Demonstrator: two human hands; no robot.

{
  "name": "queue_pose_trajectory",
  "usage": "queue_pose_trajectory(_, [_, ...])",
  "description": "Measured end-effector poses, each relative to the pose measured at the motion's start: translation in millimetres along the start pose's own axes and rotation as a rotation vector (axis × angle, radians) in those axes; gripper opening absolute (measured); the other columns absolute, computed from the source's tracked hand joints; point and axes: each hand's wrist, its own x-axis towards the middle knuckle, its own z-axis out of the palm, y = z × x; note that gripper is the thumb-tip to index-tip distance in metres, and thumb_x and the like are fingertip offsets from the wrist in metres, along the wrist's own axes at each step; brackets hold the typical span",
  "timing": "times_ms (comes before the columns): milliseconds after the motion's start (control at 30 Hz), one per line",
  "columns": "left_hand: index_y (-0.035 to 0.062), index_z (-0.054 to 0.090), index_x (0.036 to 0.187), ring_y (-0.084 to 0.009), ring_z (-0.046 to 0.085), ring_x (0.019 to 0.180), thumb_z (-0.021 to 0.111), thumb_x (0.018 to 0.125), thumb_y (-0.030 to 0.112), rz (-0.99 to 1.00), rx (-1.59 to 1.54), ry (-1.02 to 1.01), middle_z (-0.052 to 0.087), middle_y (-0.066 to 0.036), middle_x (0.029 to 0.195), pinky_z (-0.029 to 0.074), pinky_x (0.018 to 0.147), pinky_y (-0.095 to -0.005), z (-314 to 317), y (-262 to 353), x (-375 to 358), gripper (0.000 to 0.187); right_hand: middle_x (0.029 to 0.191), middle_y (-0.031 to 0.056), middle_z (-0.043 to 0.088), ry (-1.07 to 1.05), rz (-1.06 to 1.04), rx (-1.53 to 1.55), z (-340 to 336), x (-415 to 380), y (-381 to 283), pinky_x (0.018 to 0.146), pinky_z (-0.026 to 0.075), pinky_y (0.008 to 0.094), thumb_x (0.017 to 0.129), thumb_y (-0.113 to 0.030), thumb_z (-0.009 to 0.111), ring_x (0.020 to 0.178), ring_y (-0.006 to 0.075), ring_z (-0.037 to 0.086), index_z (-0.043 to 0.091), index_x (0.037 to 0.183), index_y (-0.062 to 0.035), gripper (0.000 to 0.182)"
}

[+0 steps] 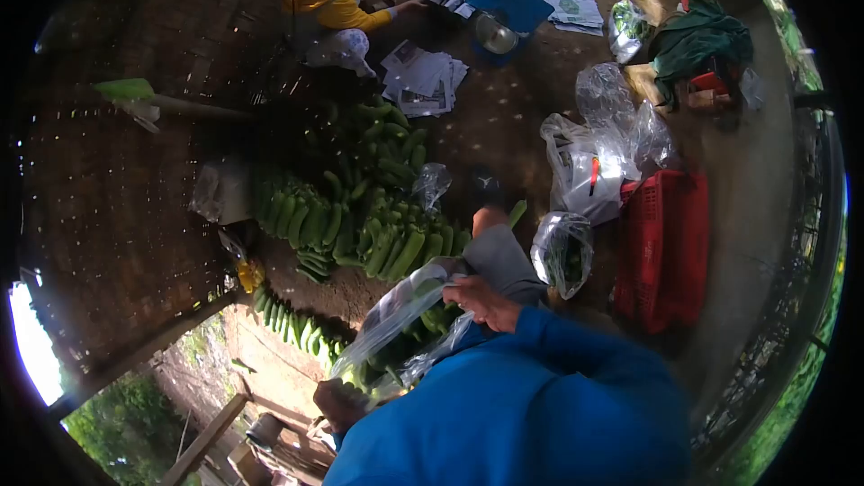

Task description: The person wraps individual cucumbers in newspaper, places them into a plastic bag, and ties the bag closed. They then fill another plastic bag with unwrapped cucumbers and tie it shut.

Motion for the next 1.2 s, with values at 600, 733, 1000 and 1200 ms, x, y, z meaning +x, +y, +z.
queue_pose_trajectory(600, [0.0151,0.049,0.066,-0.0073,0.037,0.046,0.057,0.08,0.028,-0.209,-0.156,-0.467,0.038,0.006,0.054,0.031,0.044,-0.0237,436,195,83,0.021,0.066,-0.0069,0.04,0.425,-0.367,0.413,-278,-15,-283,0.04,0.023,0.0201,0.079,-0.025,0.062,0.051,0.003,0.035,0.056,0.081,-0.0174,0.011])
queue_pose_trajectory(733, [0.0134,0.049,0.072,-0.0074,0.035,0.047,0.06,0.081,0.034,-0.189,-0.17,-0.693,0.036,0.006,0.056,0.03,0.045,-0.0235,534,207,112,0.024,0.063,-0.007,0.04,0.465,-0.509,0.552,-339,-19,-307,0.038,0.021,0.0207,0.079,-0.028,0.063,0.048,0.0041,0.036,0.053,0.078,-0.0176,0.014])
queue_pose_trajectory(1000, [0.0165,0.047,0.061,-0.0101,0.031,0.043,0.063,0.07,0.026,-0.114,-0.113,-0.629,0.037,0.005,0.052,0.025,0.042,-0.0272,711,227,117,0.021,0.067,-0.0027,0.042,0.613,-0.458,0.609,-470,3,-376,0.04,0.026,0.0221,0.076,-0.027,0.064,0.051,0.0082,0.039,0.054,0.083,-0.0128,0.019])
queue_pose_trajectory(1200, [0.0092,0.051,0.059,-0.0126,0.034,0.046,0.061,0.066,0.025,-0.022,0.002,-0.755,0.039,0.001,0.054,0.024,0.045,-0.0307,852,258,148,0.02,0.055,-0.0056,0.036,0.703,-0.362,0.717,-543,17,-459,0.038,0.025,0.0254,0.074,-0.022,0.064,0.046,0.0096,0.038,0.045,0.071,-0.0183,0.02])
